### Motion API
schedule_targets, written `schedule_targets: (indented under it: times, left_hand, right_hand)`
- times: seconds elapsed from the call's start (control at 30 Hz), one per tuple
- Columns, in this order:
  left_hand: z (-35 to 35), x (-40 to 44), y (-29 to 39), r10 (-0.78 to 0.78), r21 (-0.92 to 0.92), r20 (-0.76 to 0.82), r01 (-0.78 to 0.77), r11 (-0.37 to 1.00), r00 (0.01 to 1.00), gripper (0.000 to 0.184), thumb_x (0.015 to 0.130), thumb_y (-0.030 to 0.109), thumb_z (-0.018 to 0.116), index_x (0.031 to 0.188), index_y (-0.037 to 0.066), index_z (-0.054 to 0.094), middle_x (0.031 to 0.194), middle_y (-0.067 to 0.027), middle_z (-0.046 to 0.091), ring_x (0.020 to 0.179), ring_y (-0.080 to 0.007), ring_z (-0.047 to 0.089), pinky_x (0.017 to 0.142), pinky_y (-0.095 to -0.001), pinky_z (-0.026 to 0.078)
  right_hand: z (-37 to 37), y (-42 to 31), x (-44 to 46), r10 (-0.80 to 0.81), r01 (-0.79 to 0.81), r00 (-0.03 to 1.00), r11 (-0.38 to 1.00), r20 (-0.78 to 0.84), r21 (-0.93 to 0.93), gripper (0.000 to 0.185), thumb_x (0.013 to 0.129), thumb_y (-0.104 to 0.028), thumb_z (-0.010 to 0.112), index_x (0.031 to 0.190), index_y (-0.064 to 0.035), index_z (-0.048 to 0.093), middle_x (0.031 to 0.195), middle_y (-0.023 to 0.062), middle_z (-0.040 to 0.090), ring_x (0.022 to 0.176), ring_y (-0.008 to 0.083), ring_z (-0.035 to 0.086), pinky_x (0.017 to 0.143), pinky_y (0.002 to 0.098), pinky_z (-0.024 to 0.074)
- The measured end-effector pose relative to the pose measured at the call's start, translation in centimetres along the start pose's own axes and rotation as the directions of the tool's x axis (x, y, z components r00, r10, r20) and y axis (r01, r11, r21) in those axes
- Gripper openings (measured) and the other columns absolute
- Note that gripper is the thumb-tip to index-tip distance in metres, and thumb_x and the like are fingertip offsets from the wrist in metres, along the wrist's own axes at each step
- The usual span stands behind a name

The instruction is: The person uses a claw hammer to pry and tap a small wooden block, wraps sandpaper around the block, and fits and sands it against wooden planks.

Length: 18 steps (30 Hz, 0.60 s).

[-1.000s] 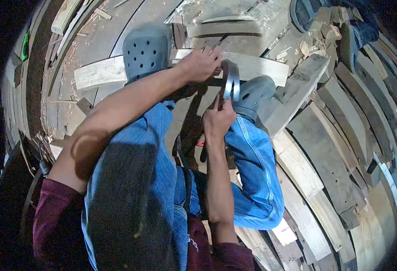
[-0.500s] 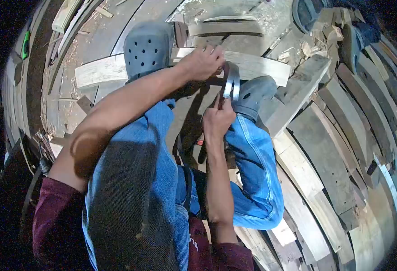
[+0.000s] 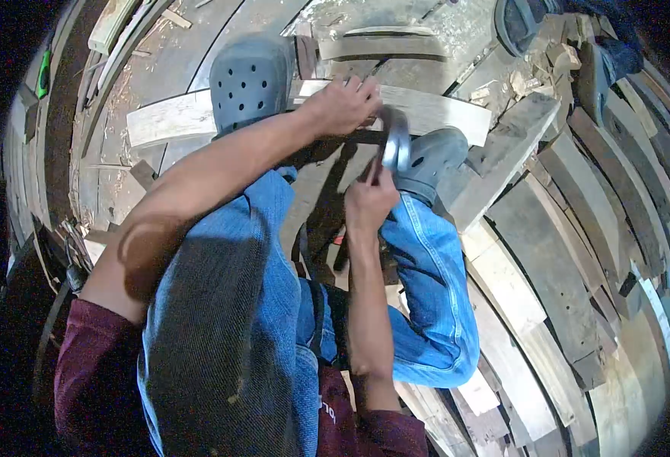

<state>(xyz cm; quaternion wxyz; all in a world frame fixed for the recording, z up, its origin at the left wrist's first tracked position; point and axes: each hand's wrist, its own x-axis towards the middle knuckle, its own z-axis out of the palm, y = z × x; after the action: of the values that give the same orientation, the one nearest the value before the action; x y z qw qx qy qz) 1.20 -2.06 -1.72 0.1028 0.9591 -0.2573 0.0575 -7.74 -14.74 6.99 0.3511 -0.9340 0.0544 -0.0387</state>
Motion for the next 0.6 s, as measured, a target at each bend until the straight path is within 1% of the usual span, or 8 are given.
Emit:
schedule_targets:
  times: [0.03, 0.13, 0.2, 0.3, 0.4, 0.53, 0.57, 0.6]
  left_hand:
    - [-0.2, 0.1, 0.0, -0.001, -0.016, 0.031, 0.001, 1.000, 1.000, 0.039, 0.078, 0.025, 0.058, 0.109, 0.001, 0.055, 0.106, -0.0169, 0.054, 0.081, -0.0281, 0.060, 0.068, -0.0431, 0.052]
    - [-0.2, 0.1, 0.0, 0.002, 0.015, 0.018, -0.002, 1.000, 1.000, 0.038, 0.078, 0.024, 0.058, 0.109, 0.001, 0.055, 0.106, -0.0173, 0.054, 0.082, -0.0285, 0.060, 0.067, -0.0423, 0.052]
    - [0.1, -0.3, -0.1, 0.007, 0.005, 0.001, -0.007, 1.000, 1.000, 0.037, 0.079, 0.022, 0.056, 0.109, 0.001, 0.055, 0.107, -0.0184, 0.054, 0.083, -0.0298, 0.061, 0.064, -0.0398, 0.053]
    - [0.1, 0.1, 0.0, -0.001, -0.005, 0.017, 0.001, 1.000, 1.000, 0.035, 0.080, 0.021, 0.054, 0.108, 0.001, 0.054, 0.105, -0.0181, 0.054, 0.086, -0.0304, 0.061, 0.067, -0.0412, 0.053]
    - [-0.3, 0.1, 0.0, 0.003, -0.032, 0.023, -0.002, 1.000, 1.000, 0.034, 0.080, 0.021, 0.054, 0.107, 0.001, 0.055, 0.104, -0.0177, 0.054, 0.086, -0.0303, 0.061, 0.069, -0.0427, 0.053]
    - [-0.1, 0.0, -0.1, 0.016, -0.010, -0.007, -0.016, 1.000, 1.000, 0.034, 0.079, 0.022, 0.055, 0.106, 0.001, 0.056, 0.104, -0.0172, 0.054, 0.086, -0.0302, 0.060, 0.067, -0.0433, 0.052]
    - [0.4, 0.1, 0.0, -0.003, 0.003, -0.044, 0.003, 1.000, 0.999, 0.034, 0.079, 0.022, 0.056, 0.106, 0.001, 0.056, 0.105, -0.0170, 0.054, 0.085, -0.0294, 0.060, 0.066, -0.0427, 0.052]
    - [0.0, 0.3, 0.0, -0.003, -0.023, -0.019, 0.003, 1.000, 1.000, 0.035, 0.078, 0.021, 0.056, 0.107, 0.001, 0.056, 0.105, -0.0170, 0.054, 0.085, -0.0295, 0.060, 0.066, -0.0427, 0.051]
  right_hand:
    - [-0.8, -1.5, 0.4, 0.209, -0.211, 0.975, 0.977, 0.076, 0.013, 0.028, 0.097, -0.021, 0.050, 0.093, 0.0055, 0.057, 0.062, 0.0098, 0.048, 0.058, 0.0142, 0.045, 0.054, 0.0314, 0.0381]
    - [-1.6, 0.3, -0.1, 0.175, -0.191, 0.965, 0.979, 0.195, 0.068, 0.030, 0.096, -0.019, 0.050, 0.112, 0.0054, 0.058, 0.068, 0.0101, 0.054, 0.063, 0.0142, 0.047, 0.057, 0.0318, 0.0407]
    - [-1.1, 0.2, -0.6, 0.049, -0.061, 0.992, 0.993, 0.114, 0.102, 0.030, 0.095, -0.017, 0.051, 0.114, 0.0056, 0.058, 0.074, 0.0116, 0.059, 0.065, 0.0132, 0.049, 0.059, 0.0304, 0.0427]
    - [-0.4, -0.7, 0.4, 0.190, -0.187, 0.976, 0.981, 0.105, -0.045, 0.025, 0.094, -0.013, 0.051, 0.108, 0.0059, 0.059, 0.076, 0.0140, 0.061, 0.067, 0.0130, 0.050, 0.060, 0.0281, 0.0441]
    - [-0.6, 0.1, -0.1, 0.018, -0.021, 0.998, 0.998, 0.057, 0.057, 0.027, 0.095, -0.015, 0.051, 0.111, 0.0054, 0.058, 0.072, 0.0146, 0.058, 0.065, 0.0136, 0.048, 0.060, 0.0291, 0.0437]
    - [-0.4, -0.8, -0.3, 0.029, -0.036, 0.997, 0.993, 0.065, 0.111, 0.027, 0.095, -0.019, 0.052, 0.105, 0.0057, 0.058, 0.064, 0.0092, 0.048, 0.060, 0.0126, 0.041, 0.053, 0.0307, 0.0378]
    - [-0.4, -1.3, 0.1, 0.217, -0.219, 0.968, 0.976, 0.124, -0.005, 0.026, 0.095, -0.018, 0.052, 0.103, 0.0056, 0.058, 0.061, 0.0073, 0.044, 0.058, 0.0117, 0.039, 0.051, 0.0313, 0.0354]
    - [-0.6, -1.4, 0.2, 0.234, -0.236, 0.964, 0.972, 0.129, 0.003, 0.024, 0.095, -0.017, 0.051, 0.098, 0.0061, 0.058, 0.059, 0.0085, 0.043, 0.058, 0.0114, 0.038, 0.052, 0.0315, 0.0356]
